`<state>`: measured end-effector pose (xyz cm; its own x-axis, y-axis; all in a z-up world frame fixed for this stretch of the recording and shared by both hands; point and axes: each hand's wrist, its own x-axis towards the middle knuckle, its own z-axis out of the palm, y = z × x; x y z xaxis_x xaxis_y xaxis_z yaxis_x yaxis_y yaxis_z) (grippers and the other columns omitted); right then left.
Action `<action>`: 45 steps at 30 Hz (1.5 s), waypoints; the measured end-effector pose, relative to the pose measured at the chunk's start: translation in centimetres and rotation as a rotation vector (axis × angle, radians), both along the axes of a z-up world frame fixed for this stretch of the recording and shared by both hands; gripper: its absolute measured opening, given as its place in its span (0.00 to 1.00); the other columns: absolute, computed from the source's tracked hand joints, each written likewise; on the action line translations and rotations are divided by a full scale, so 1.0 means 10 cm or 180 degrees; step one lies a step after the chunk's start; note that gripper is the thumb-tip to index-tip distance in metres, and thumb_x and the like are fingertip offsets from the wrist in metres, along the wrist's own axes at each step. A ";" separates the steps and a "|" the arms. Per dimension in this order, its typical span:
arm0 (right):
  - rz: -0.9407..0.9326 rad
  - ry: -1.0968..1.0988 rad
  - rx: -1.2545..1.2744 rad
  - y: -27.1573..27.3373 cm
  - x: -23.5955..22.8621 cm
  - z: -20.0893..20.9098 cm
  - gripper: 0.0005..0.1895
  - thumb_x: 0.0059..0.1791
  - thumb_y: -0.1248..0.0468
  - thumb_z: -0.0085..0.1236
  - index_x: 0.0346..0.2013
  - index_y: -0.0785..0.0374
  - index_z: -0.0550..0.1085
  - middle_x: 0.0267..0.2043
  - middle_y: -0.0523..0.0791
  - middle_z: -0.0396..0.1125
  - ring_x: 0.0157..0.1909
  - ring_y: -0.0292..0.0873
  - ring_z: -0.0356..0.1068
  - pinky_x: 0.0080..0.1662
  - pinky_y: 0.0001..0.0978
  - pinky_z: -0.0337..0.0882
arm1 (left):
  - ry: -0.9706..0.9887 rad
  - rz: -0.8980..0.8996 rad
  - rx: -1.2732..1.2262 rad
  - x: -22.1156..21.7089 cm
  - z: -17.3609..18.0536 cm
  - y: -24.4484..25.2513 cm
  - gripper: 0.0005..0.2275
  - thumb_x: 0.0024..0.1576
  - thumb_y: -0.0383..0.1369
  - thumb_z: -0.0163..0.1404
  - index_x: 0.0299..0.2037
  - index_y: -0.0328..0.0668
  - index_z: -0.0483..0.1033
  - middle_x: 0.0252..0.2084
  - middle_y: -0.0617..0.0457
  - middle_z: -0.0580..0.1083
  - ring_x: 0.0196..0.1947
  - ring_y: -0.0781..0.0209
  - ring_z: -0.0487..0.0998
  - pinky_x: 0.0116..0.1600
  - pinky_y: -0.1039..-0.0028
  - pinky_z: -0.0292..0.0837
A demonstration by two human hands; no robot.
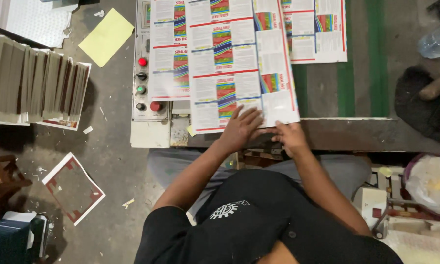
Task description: The person sits on the floor and sorts through a stack of printed papers, flipping through them and separating them into piles. The person occasionally lifts and repositions the stacks to continue sorting.
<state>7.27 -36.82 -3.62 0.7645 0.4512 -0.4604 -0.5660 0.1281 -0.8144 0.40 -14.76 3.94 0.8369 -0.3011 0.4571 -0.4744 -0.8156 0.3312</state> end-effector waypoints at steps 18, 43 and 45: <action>-0.1357 -0.0467 -0.0654 -1.99 -0.21 -0.35 0.12 0.60 0.65 0.50 0.57 0.67 0.68 0.45 0.48 0.73 0.37 0.42 0.76 0.33 0.28 0.73 | 0.0567 0.1461 0.0926 0.00 -0.36 1.42 0.23 0.57 0.37 0.54 0.62 0.33 0.70 0.68 0.39 0.67 0.69 0.41 0.65 0.67 0.47 0.59; -0.1124 -0.0337 -0.0527 -1.39 0.88 -0.66 0.17 0.61 0.62 0.49 0.63 0.65 0.63 0.48 0.51 0.73 0.41 0.44 0.78 0.34 0.31 0.75 | -0.0135 0.1615 -0.0228 -0.02 0.21 1.27 0.06 0.60 0.27 0.56 0.46 0.38 0.80 0.46 0.44 0.80 0.44 0.43 0.82 0.46 0.59 0.77; -0.1109 -0.0189 -0.0552 -1.39 0.85 -0.74 0.21 0.60 0.61 0.49 0.67 0.61 0.61 0.48 0.51 0.74 0.40 0.43 0.77 0.34 0.32 0.75 | -0.0281 0.1590 -0.0277 -0.06 0.25 1.22 0.07 0.60 0.26 0.55 0.47 0.39 0.80 0.47 0.44 0.80 0.46 0.43 0.82 0.47 0.60 0.78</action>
